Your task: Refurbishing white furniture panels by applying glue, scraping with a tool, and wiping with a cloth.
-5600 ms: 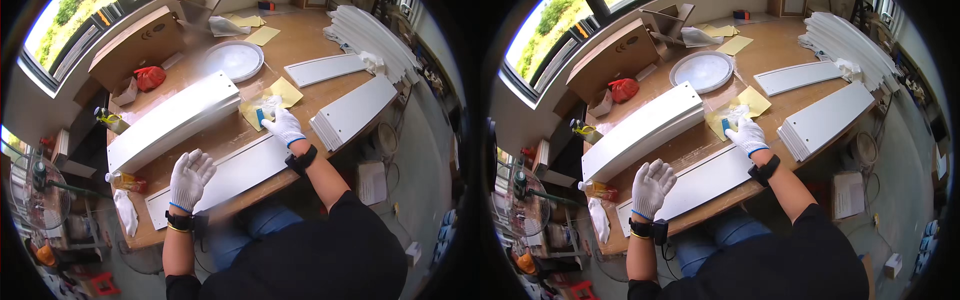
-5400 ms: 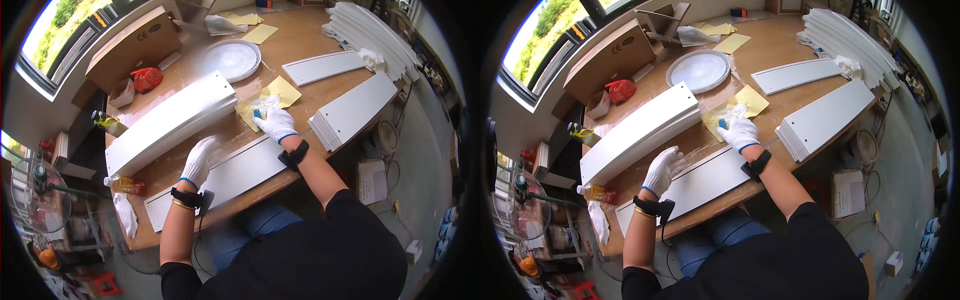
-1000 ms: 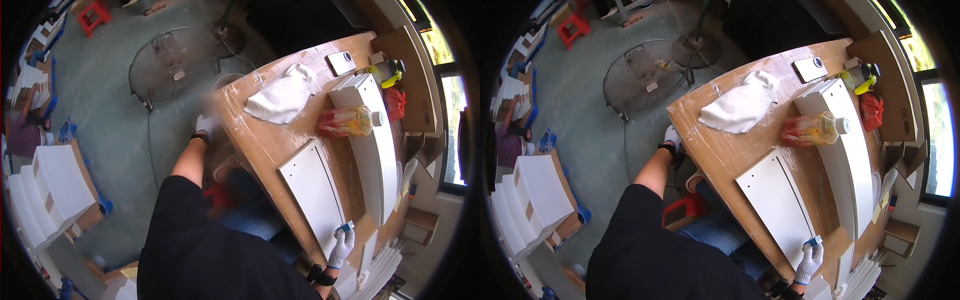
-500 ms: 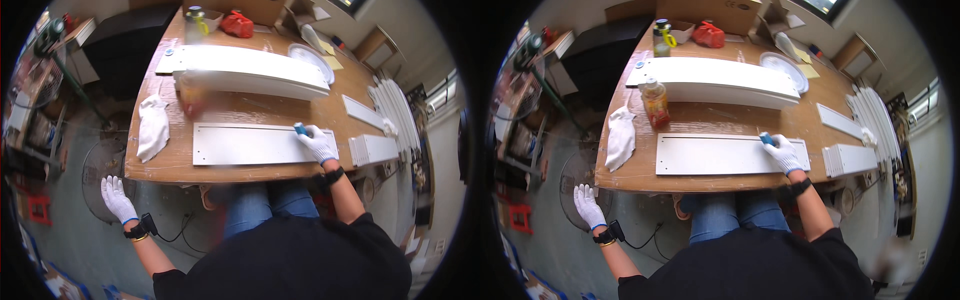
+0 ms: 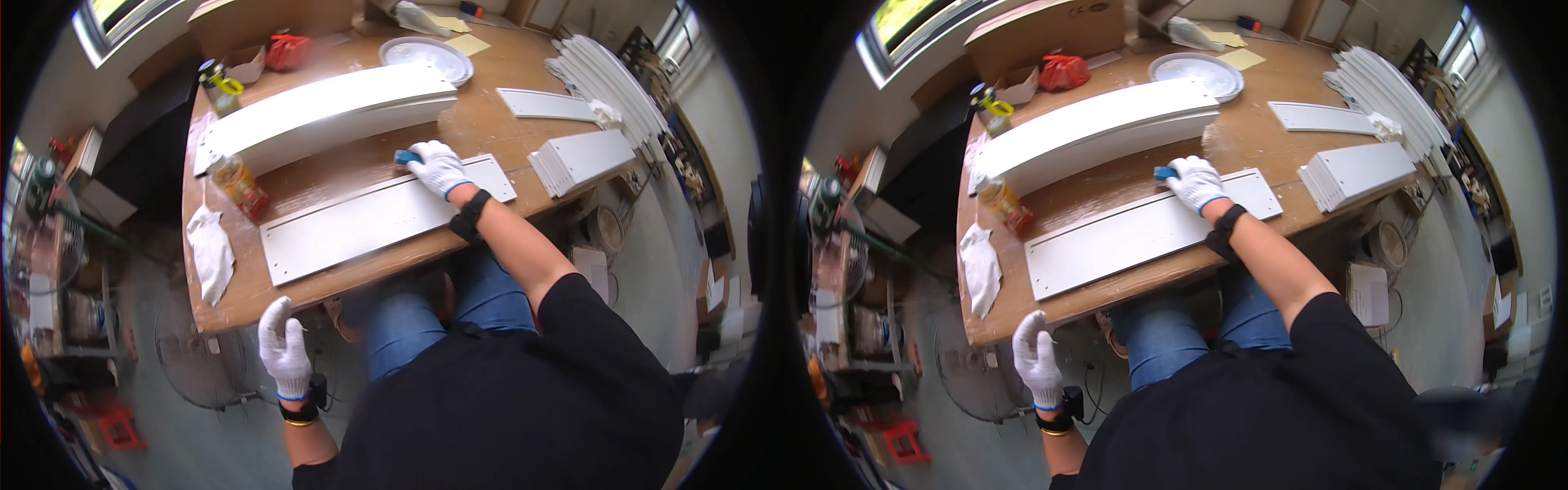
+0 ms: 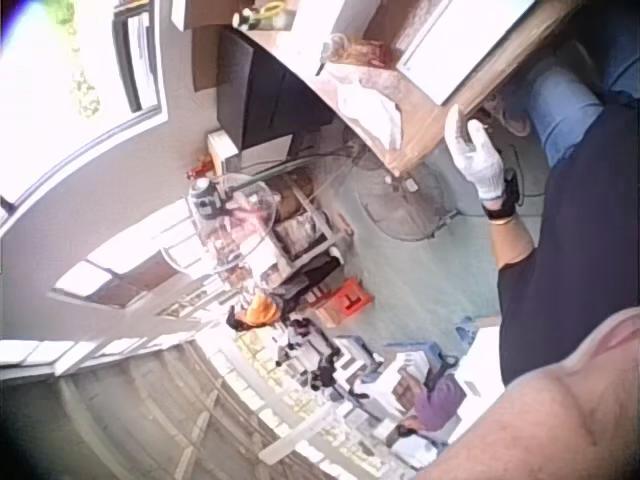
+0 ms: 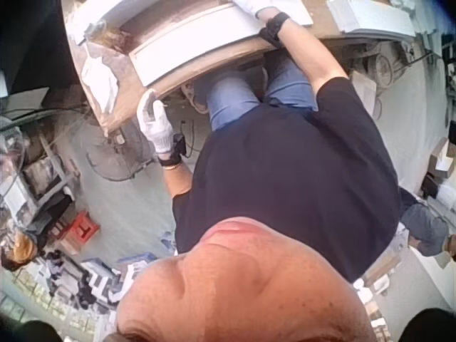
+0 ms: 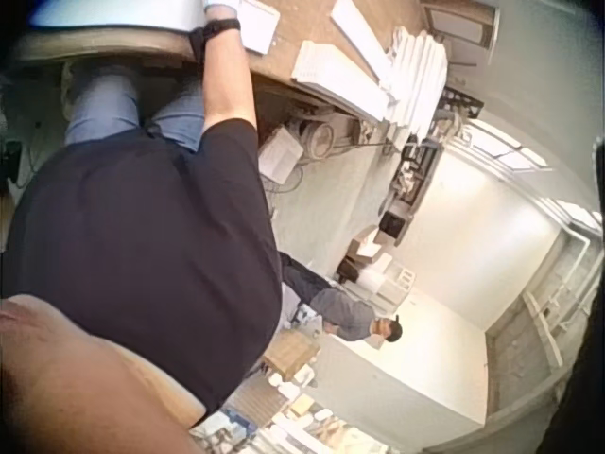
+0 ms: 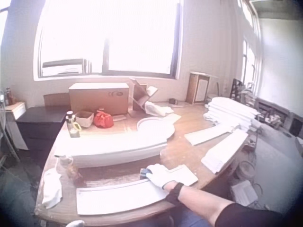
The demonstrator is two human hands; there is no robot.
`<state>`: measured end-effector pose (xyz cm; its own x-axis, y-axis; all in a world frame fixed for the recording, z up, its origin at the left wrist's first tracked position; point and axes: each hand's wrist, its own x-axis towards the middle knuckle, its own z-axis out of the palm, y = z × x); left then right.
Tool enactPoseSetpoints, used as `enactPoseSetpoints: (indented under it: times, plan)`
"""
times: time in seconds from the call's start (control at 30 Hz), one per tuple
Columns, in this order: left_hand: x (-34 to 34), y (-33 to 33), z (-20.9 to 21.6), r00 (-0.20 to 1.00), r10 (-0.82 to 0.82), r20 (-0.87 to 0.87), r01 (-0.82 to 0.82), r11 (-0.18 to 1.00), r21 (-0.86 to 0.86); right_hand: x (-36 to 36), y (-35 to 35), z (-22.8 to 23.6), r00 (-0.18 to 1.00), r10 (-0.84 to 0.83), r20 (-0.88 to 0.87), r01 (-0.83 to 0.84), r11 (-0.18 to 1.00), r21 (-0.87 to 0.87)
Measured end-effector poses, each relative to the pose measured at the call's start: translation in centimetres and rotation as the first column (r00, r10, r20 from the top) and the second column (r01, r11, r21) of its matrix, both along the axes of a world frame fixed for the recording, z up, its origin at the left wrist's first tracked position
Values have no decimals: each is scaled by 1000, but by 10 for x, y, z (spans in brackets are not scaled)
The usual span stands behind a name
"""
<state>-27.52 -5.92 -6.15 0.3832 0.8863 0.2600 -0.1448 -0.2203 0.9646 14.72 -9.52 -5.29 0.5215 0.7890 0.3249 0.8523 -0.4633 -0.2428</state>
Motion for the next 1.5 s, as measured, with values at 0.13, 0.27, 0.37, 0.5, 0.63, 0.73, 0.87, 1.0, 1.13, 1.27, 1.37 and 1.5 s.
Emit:
enactPoseSetpoints:
  times: [0.13,0.27,0.37,0.5,0.63,0.73,0.87,1.0,1.13,1.27,1.37,1.5]
  plan:
    - [10,-19,-6,962,-201,-187,207,978,14,-14,-1,-7,996,-72,-53,64,988,-141]
    - [-3,-3,-4,956,-168,-240,175,984,10,-19,-15,-2,977,94,-191,-77,992,95]
    - [19,29,37,974,-5,-227,53,977,206,6,-93,32,977,194,-92,-168,957,235]
    - [-7,64,47,996,66,-52,-60,991,122,10,-172,34,870,41,-492,98,962,255]
    - [-31,65,48,984,168,-58,-153,968,200,12,-234,19,780,10,-626,162,963,216]
    - [-54,74,78,972,204,-112,-167,947,275,4,-249,22,784,-29,-620,140,981,132]
    - [-84,67,104,975,195,-104,-152,933,326,-13,-240,29,698,8,-716,82,993,90]
    - [-110,61,114,836,422,-351,-181,815,550,-68,-207,43,665,57,-744,-169,983,-76]
    - [-134,57,142,725,505,-469,-115,760,640,-111,-184,43,556,131,-821,-535,812,-233]
    - [-117,30,150,706,240,-666,-194,970,144,-148,-171,41,419,398,-816,-816,559,-147]
    - [-96,-12,114,554,-278,-784,310,944,-116,-152,-176,35,355,450,-820,-864,493,-104]
    - [-99,-78,70,242,-593,-768,548,737,-396,-149,-176,34,270,545,-794,-899,437,-6]
